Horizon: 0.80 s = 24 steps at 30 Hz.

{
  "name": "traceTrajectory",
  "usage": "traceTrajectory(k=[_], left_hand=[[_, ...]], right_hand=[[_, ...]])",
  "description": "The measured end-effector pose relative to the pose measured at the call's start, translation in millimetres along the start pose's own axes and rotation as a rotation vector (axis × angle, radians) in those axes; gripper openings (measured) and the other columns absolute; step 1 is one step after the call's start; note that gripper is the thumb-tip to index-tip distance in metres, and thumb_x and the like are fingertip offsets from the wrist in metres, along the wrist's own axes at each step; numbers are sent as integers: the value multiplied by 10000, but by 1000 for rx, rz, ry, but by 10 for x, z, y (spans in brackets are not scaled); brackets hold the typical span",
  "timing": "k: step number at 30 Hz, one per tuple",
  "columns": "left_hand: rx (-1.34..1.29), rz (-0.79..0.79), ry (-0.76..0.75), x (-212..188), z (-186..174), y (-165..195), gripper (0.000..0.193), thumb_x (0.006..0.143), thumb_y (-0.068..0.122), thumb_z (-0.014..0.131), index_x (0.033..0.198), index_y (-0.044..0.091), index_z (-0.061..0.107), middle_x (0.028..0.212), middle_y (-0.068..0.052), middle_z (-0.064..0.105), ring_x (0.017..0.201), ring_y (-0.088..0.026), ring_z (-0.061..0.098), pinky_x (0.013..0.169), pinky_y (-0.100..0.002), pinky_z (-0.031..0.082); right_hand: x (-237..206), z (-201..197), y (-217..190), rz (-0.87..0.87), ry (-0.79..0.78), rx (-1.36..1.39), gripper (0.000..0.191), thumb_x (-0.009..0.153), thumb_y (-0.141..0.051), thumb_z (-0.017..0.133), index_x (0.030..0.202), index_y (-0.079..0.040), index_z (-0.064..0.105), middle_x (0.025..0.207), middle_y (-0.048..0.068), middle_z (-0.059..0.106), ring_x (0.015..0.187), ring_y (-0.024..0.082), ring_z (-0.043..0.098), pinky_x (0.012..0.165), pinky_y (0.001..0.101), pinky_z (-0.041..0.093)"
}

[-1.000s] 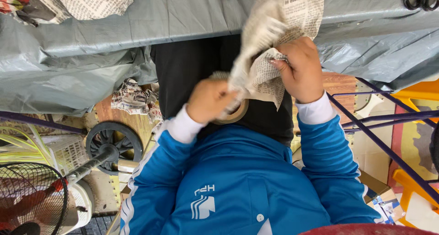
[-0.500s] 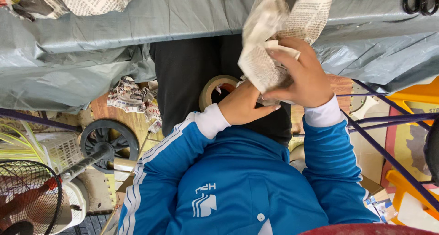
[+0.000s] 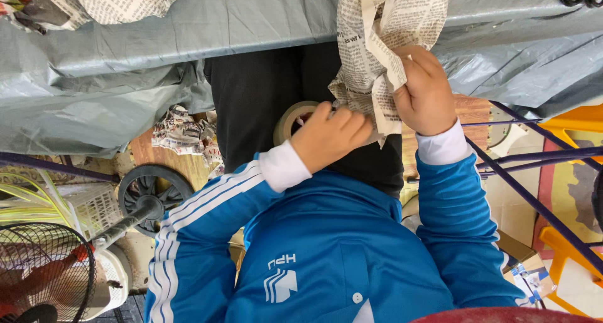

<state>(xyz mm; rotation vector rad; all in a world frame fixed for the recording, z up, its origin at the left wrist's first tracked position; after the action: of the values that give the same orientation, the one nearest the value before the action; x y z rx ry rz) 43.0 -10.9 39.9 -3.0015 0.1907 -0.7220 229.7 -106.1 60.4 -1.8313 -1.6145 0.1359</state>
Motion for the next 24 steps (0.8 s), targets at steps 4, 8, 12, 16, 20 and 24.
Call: traceTrajectory(k=[4,8,12,16,20,24], left_hand=[[69,37,47,82,124,45,187,940,264,585,1077,143,627,997,-33,551,966,-210,546,833,-371,462],[44,102,61,-27,106,59,133,984,226,608,996,105,659,1038,-58,588,964,-220,553,885,-373,483],[4,110,132,-116,50,-28,141,964,234,620,985,112,687,1127,-64,620,997,-226,568,894,-381,485],[-105,116,215,-95,76,-230,117,984,225,645,1058,152,700,1309,-30,595,1132,-219,547,980,-421,461],[-200,-19,361,30,171,-453,80,1021,142,648,1082,184,679,1542,-12,494,1407,-258,454,1186,-510,346],[-323,-95,235,118,286,-569,11,1042,154,677,1036,146,676,1583,-20,490,1507,-262,404,1249,-550,288]], right_hand=[[7,-1,-13,112,-9,79,253,997,35,634,1250,28,630,1291,242,608,1087,404,624,945,429,521],[25,1,-35,44,24,16,293,981,35,650,1273,22,627,1276,207,620,1129,416,634,978,440,527],[17,18,-72,-72,143,96,328,898,89,638,1212,57,551,1174,204,623,1043,442,637,920,484,525],[23,25,-102,-6,-2,-96,473,859,62,671,1307,-86,661,1293,215,634,1112,409,650,928,442,537],[85,-101,-153,5,-124,76,637,793,-101,760,1398,-46,569,1309,211,604,1153,419,618,992,456,506],[58,-147,-259,-59,-144,-7,980,597,-357,886,1406,32,494,1371,292,522,1200,499,562,1023,492,471]])
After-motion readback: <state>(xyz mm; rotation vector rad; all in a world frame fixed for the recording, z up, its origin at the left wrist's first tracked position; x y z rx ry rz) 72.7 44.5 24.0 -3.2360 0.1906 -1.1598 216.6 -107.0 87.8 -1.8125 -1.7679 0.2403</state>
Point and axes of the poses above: each hand's wrist, its own x-axis towards the middle knuckle, its own z-axis out of the palm, y = z × x, the point moved 3 cm from there along x, towards the middle knuckle
